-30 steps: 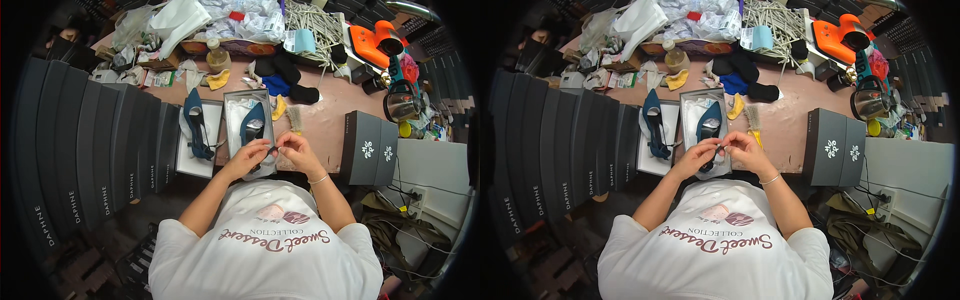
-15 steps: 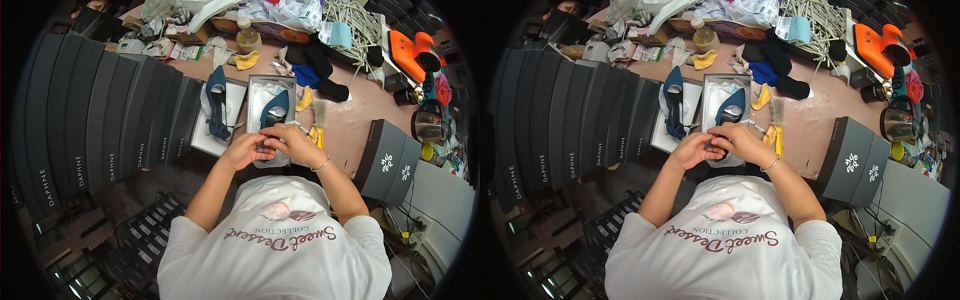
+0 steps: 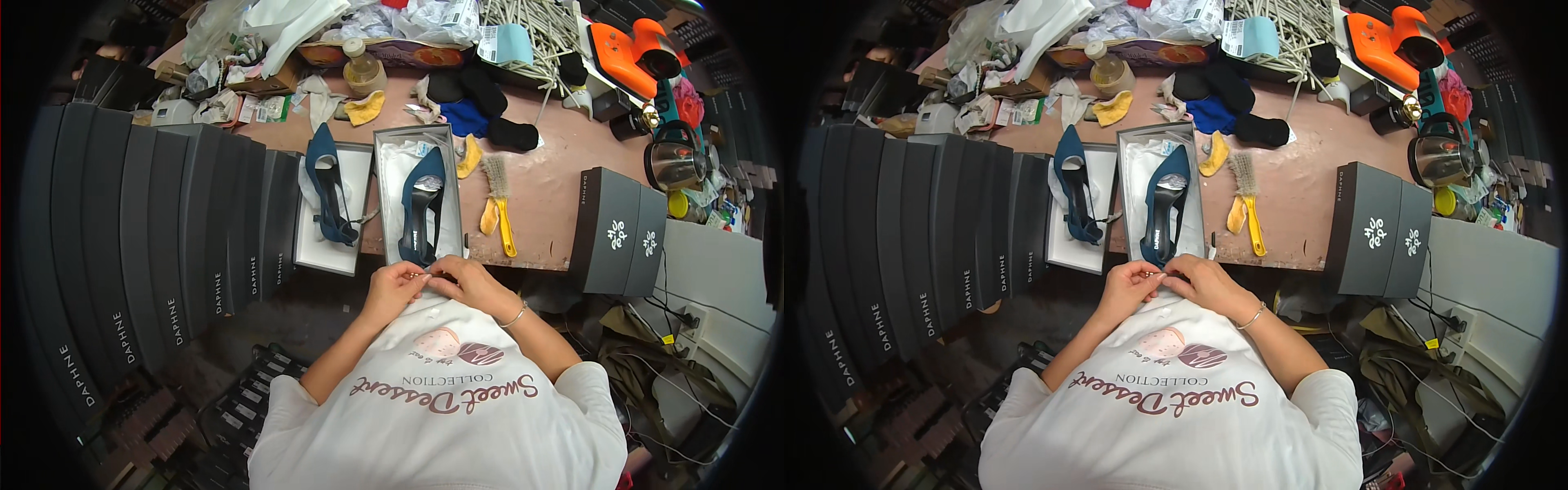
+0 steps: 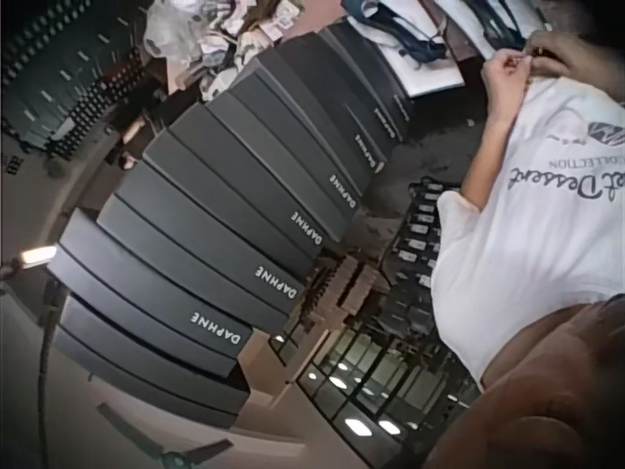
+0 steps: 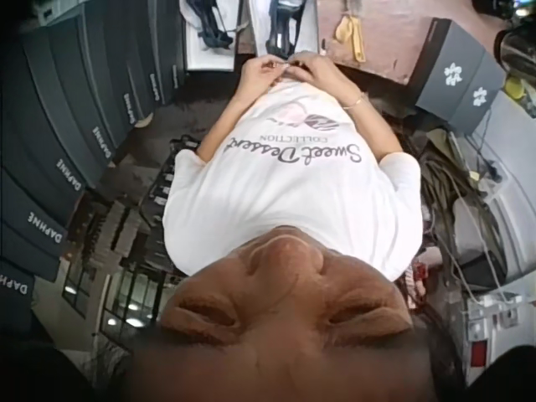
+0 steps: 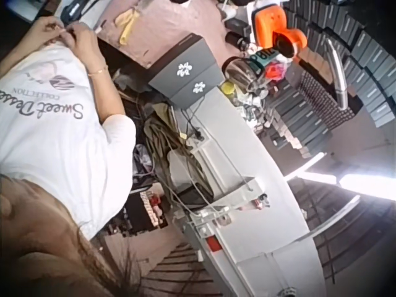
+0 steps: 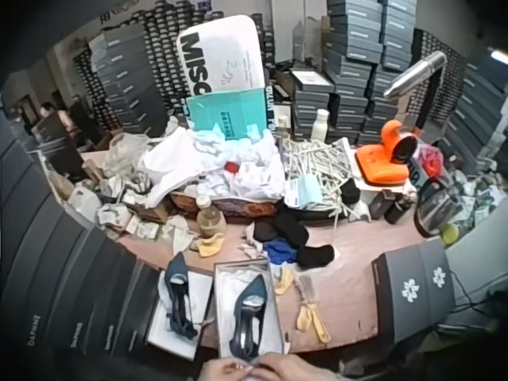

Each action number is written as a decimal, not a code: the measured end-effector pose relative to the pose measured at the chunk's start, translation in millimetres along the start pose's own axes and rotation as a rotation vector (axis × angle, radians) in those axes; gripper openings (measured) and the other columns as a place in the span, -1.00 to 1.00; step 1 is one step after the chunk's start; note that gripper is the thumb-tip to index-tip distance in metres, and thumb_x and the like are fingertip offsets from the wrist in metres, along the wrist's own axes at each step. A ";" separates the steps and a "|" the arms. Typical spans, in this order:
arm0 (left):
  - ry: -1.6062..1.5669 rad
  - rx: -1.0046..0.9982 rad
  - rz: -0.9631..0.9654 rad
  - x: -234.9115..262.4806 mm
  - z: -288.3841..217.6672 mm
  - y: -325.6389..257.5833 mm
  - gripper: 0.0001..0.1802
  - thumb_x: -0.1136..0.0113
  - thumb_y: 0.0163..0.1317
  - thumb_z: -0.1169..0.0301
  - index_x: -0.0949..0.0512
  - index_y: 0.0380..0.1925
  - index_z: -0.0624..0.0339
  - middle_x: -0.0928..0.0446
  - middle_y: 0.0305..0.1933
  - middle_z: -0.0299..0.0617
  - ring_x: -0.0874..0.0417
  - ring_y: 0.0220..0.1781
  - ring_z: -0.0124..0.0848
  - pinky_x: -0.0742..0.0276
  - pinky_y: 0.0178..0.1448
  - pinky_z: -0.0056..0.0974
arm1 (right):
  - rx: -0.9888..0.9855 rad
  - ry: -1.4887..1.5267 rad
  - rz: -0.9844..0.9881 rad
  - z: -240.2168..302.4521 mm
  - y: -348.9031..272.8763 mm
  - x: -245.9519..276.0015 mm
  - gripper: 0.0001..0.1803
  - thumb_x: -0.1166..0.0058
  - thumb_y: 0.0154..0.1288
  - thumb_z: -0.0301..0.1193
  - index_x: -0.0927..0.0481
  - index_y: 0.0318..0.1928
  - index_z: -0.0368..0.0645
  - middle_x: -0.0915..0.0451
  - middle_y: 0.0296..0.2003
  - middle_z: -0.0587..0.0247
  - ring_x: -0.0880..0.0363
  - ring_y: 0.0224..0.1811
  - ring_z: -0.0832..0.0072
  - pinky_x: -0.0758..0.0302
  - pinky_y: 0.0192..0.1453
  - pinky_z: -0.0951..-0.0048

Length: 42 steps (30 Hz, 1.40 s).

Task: Inspecting a pair of high-heeled shoes for defects, cleaning the soles with a brush, and packing them into a shoebox.

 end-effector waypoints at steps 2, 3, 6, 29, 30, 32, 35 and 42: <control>-0.004 0.034 0.104 1.6 -3.9 3.9 -0.78 -0.17 0.30 0.42 -0.56 -0.16 0.36 -0.57 -0.33 -0.20 -0.60 -0.41 -0.52 -0.54 -0.35 -0.49 | 0.008 0.059 -0.019 5.5 2.2 0.8 -0.77 -0.21 0.19 -0.37 -0.60 -0.23 -0.28 -0.62 -0.30 0.01 -0.61 -0.23 0.12 -0.51 -0.19 0.29; -0.008 0.054 0.157 2.1 -4.0 4.8 -0.77 -0.16 0.31 0.41 -0.56 -0.14 0.37 -0.57 -0.31 -0.19 -0.60 -0.40 -0.52 -0.54 -0.34 -0.49 | 0.013 0.042 -0.009 4.3 2.0 1.8 -0.77 -0.20 0.19 -0.36 -0.60 -0.24 -0.28 -0.62 -0.30 0.01 -0.60 -0.22 0.11 -0.51 -0.18 0.28; -0.416 0.127 0.233 4.6 -0.8 3.4 -0.75 -0.12 0.33 0.42 -0.55 -0.08 0.37 -0.58 -0.25 -0.16 -0.60 -0.33 -0.52 -0.54 -0.27 -0.48 | 0.017 -0.031 -0.018 -3.7 -4.8 6.8 -0.80 -0.16 0.20 -0.38 -0.60 -0.25 -0.28 -0.61 -0.31 0.00 -0.59 -0.24 0.10 -0.51 -0.19 0.27; 0.231 -0.047 0.195 15.3 24.1 18.2 -0.73 -0.14 0.29 0.43 -0.58 -0.08 0.39 -0.63 -0.23 -0.16 -0.58 -0.19 -0.57 -0.51 -0.05 -0.44 | -0.278 0.653 -0.152 -41.0 -22.0 -34.7 -0.88 -0.09 0.30 -0.54 -0.52 -0.18 -0.30 -0.55 -0.36 0.40 -0.50 -0.34 0.69 -0.46 -0.21 0.66; 0.110 -0.013 0.221 14.8 25.1 18.8 -0.74 -0.14 0.30 0.43 -0.58 -0.10 0.39 -0.63 -0.23 -0.18 -0.58 -0.19 -0.57 -0.50 -0.04 -0.45 | -0.258 0.649 -0.160 -37.8 -21.6 -35.0 -0.88 -0.10 0.29 -0.54 -0.52 -0.18 -0.30 -0.55 -0.36 0.40 -0.50 -0.33 0.70 -0.46 -0.20 0.66; -0.131 0.055 0.271 13.3 26.4 19.5 -0.76 -0.13 0.32 0.43 -0.59 -0.12 0.39 -0.63 -0.24 -0.20 -0.58 -0.19 -0.57 -0.49 -0.01 -0.47 | -0.167 0.552 -0.181 -28.9 -18.0 -36.7 -0.88 -0.10 0.29 -0.54 -0.53 -0.18 -0.29 -0.55 -0.36 0.40 -0.49 -0.34 0.71 -0.46 -0.21 0.66; -0.102 -0.020 0.212 11.2 22.8 15.1 -0.77 -0.14 0.30 0.42 -0.59 -0.17 0.38 -0.63 -0.26 -0.24 -0.60 -0.19 -0.57 -0.51 -0.07 -0.45 | -0.163 0.534 -0.221 -29.0 -18.6 -39.4 -0.87 -0.13 0.28 -0.54 -0.53 -0.18 -0.29 -0.56 -0.34 0.38 -0.48 -0.33 0.72 -0.46 -0.21 0.66; 0.138 -0.128 0.149 7.8 23.6 12.0 -0.80 -0.18 0.26 0.42 -0.59 -0.18 0.31 -0.64 -0.27 -0.24 -0.59 -0.24 -0.58 -0.51 -0.10 -0.45 | -0.337 0.658 -0.128 -37.9 -19.8 -40.1 -0.72 -0.22 0.21 -0.51 -0.50 -0.08 -0.28 -0.60 -0.41 0.31 -0.50 -0.38 0.69 -0.49 -0.26 0.61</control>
Point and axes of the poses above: each hand's wrist, its own y-axis towards the middle knuckle, its own x-axis out of the back of the hand, z = x × y, the point moved 2 cm from there along y, towards the middle knuckle
